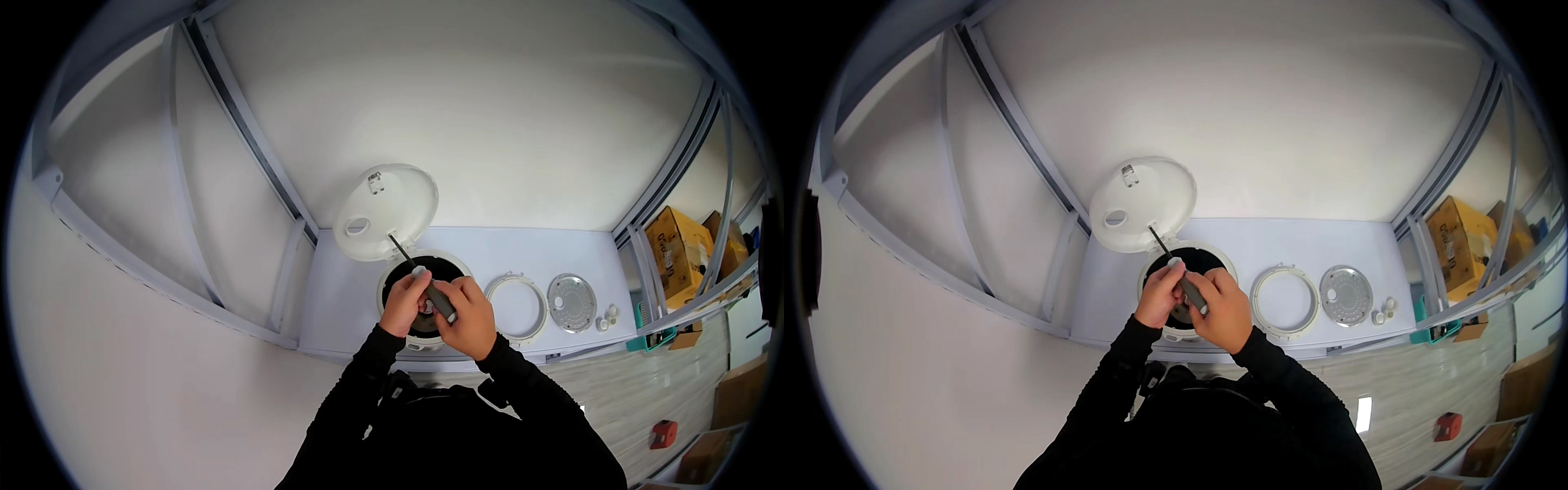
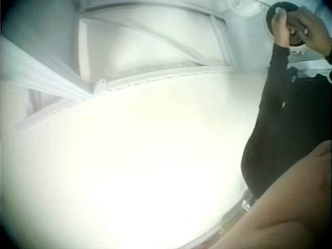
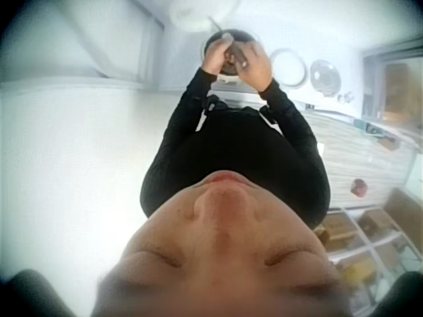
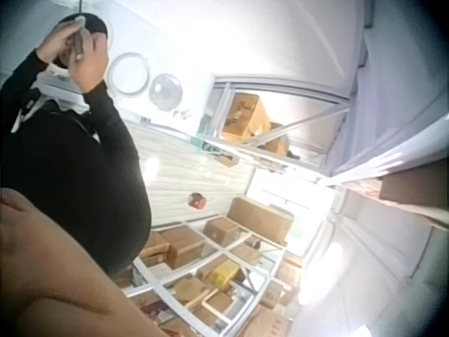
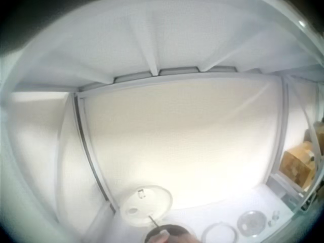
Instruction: The person uses a screwdriver to remove and reattach screws on a white plastic lid and a cylindrical container. They repeatedly lift, rotate, and align the lid with the container while tightening and loosening fasteners.
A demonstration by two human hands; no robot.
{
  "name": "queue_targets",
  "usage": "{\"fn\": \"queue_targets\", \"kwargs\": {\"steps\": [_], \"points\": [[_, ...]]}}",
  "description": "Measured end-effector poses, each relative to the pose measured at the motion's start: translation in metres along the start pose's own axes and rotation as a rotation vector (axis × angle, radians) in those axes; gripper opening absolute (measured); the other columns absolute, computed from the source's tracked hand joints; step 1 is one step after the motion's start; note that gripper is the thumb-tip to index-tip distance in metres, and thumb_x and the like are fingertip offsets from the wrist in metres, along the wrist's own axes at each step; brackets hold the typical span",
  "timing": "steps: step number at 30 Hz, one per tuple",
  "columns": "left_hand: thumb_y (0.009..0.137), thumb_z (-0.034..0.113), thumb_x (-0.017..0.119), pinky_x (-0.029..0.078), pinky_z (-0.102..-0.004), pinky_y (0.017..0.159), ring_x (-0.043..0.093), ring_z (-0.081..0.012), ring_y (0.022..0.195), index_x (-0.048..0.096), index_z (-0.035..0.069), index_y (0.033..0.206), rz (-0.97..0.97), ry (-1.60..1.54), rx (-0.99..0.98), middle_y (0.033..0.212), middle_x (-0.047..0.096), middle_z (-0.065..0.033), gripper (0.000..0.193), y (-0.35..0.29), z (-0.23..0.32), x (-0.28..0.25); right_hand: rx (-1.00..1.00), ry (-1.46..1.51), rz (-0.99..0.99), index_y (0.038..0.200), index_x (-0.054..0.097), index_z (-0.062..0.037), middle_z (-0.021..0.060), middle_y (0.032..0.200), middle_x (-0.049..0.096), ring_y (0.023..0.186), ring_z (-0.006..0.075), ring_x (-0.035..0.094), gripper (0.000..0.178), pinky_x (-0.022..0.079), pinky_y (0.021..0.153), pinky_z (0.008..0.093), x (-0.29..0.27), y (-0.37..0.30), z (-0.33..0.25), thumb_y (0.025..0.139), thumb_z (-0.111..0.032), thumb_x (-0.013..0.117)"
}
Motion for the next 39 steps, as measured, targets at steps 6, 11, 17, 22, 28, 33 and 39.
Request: {"fn": "queue_targets", "kwargs": {"steps": [6, 11, 17, 22, 28, 33, 39], "points": [[0.106, 0.037, 0.058, 0.049, -0.0288, 0.069, 0.061, -0.0096, 0.077, 0.066, 0.008, 0.098, 0.036, -0.167, 0.015, 0.088, 0.064, 0.0002, 0.031, -0.006, 0.008, 0.018, 0.395, 0.343, -0.071, 0.133, 0.055, -0.0005, 0.0164, 0.1, 0.068, 0.087, 0.0268, 0.068, 0.054, 0.053, 0.075, 0.0363, 0.008, -0.013, 0.024, 0.091, -0.026, 0.076], [0.106, 0.039, 0.057, 0.053, -0.0284, 0.077, 0.065, -0.0115, 0.084, 0.065, 0.008, 0.1, 0.032, -0.106, -0.004, 0.091, 0.067, -0.0009, 0.032, -0.01, 0.012, 0.023, 0.515, 0.49, -0.251, 0.135, 0.054, 0.0005, 0.0214, 0.115, 0.069, 0.101, 0.0306, 0.071, 0.053, 0.055, 0.084, 0.0376, 0.015, -0.018, 0.023, 0.093, -0.025, 0.073], [0.102, 0.044, 0.064, 0.033, -0.0208, 0.052, 0.044, -0.0023, 0.058, 0.06, 0.012, 0.089, 0.104, 0.064, -0.005, 0.072, 0.049, 0.0068, 0.035, 0.0, 0.002, 0.011, 0.311, 0.299, -0.086, 0.136, 0.054, 0.0003, 0.024, 0.123, 0.066, 0.109, 0.0377, 0.068, 0.052, 0.054, 0.09, 0.0407, 0.011, -0.02, 0.026, 0.09, -0.014, 0.073], [0.102, 0.041, 0.064, 0.035, -0.0217, 0.052, 0.045, -0.0036, 0.058, 0.06, 0.011, 0.089, 0.118, 0.027, 0.038, 0.072, 0.05, 0.0064, 0.033, 0.003, -0.002, 0.011, 0.291, 0.304, -0.08, 0.135, 0.053, 0.0004, 0.0225, 0.122, 0.064, 0.109, 0.0379, 0.066, 0.052, 0.053, 0.09, 0.0413, 0.006, -0.017, 0.022, 0.09, -0.014, 0.074], [0.107, 0.036, 0.054, 0.049, -0.0289, 0.076, 0.06, -0.0109, 0.087, 0.064, 0.005, 0.106, 0.032, -0.163, 0.043, 0.096, 0.064, -0.0018, 0.032, 0.001, 0.001, 0.021, 0.266, 0.394, -0.043, 0.133, 0.053, -0.0007, 0.0202, 0.118, 0.062, 0.105, 0.0363, 0.063, 0.05, 0.051, 0.09, 0.0409, 0.01, -0.014, 0.03, 0.09, -0.016, 0.074], [0.108, 0.035, 0.052, 0.047, -0.0272, 0.072, 0.058, -0.0102, 0.082, 0.066, 0.003, 0.114, 0.023, -0.18, 0.028, 0.094, 0.063, -0.0007, 0.036, 0.005, 0.0, 0.019, 0.237, 0.362, -0.042, 0.133, 0.054, -0.0029, 0.0187, 0.116, 0.057, 0.102, 0.0372, 0.059, 0.046, 0.049, 0.091, 0.041, 0.001, -0.002, 0.018, 0.09, -0.007, 0.07], [0.107, 0.036, 0.056, 0.034, -0.024, 0.053, 0.043, -0.0055, 0.061, 0.064, 0.007, 0.095, 0.098, -0.132, 0.073, 0.072, 0.049, 0.0047, 0.032, 0.01, 0.0, 0.016, 0.26, 0.336, -0.07, 0.136, 0.054, -0.0042, 0.0195, 0.116, 0.046, 0.103, 0.0372, 0.053, 0.053, 0.048, 0.091, 0.0404, 0.009, -0.014, 0.023, 0.086, 0.005, 0.069]]}}
Point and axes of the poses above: each hand's wrist, its own y-axis towards the middle knuckle, its own x-axis out of the palm, z = x × y, the point moved 6 cm from there along y, towards the middle knuckle
